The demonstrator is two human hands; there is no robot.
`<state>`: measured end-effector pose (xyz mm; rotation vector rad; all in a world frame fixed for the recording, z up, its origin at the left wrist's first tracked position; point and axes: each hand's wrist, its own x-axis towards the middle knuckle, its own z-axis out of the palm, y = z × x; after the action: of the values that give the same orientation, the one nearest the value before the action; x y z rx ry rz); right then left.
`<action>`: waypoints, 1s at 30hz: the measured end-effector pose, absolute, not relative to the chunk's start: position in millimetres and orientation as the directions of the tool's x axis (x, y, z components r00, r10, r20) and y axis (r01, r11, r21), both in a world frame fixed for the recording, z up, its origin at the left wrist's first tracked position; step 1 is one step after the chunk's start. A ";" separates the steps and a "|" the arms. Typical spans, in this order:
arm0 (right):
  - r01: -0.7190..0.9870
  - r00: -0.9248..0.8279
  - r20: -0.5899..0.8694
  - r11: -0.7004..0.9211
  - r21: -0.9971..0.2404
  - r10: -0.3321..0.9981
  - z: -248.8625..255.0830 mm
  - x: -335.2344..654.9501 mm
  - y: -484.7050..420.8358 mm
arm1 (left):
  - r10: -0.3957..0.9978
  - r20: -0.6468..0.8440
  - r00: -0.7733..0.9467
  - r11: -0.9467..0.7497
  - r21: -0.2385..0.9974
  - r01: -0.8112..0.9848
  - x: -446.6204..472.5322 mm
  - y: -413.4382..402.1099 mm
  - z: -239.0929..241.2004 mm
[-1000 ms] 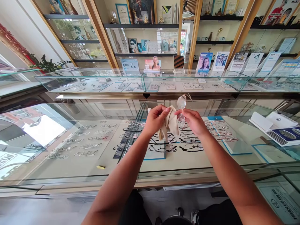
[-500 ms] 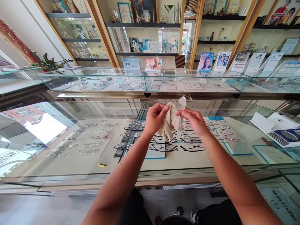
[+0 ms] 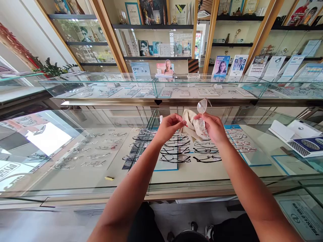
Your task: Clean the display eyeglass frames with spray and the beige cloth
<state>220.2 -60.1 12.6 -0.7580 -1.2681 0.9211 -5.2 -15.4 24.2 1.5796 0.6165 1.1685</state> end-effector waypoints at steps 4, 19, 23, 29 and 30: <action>-0.119 0.090 0.469 0.477 -0.871 0.878 15.6 223.2 -60.1 | 0.850 0.379 0.366 -0.336 0.925 -0.178 -8.5 -15.6 28.4; -0.166 0.083 0.381 0.390 -0.906 0.921 25.8 223.2 -66.9 | 0.825 0.199 0.529 -0.108 0.974 -0.197 -15.9 -15.7 28.3; -0.217 0.030 0.328 0.327 -0.920 0.944 27.8 224.7 -68.8 | 0.816 0.202 0.542 -0.123 0.976 -0.179 -20.0 -12.3 28.8; -0.300 -0.008 0.282 0.267 -0.916 0.959 26.2 224.6 -68.7 | 0.830 0.308 0.466 -0.294 0.950 -0.104 -13.9 -11.5 23.3; -0.304 -0.018 0.273 0.255 -0.918 0.962 25.5 224.5 -68.4 | 0.837 0.343 0.426 -0.349 0.935 -0.066 -12.2 -12.5 21.6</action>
<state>224.5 -68.4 25.5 -0.7625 -1.1424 1.1801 -12.2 -12.5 21.6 1.6552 0.6836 1.1035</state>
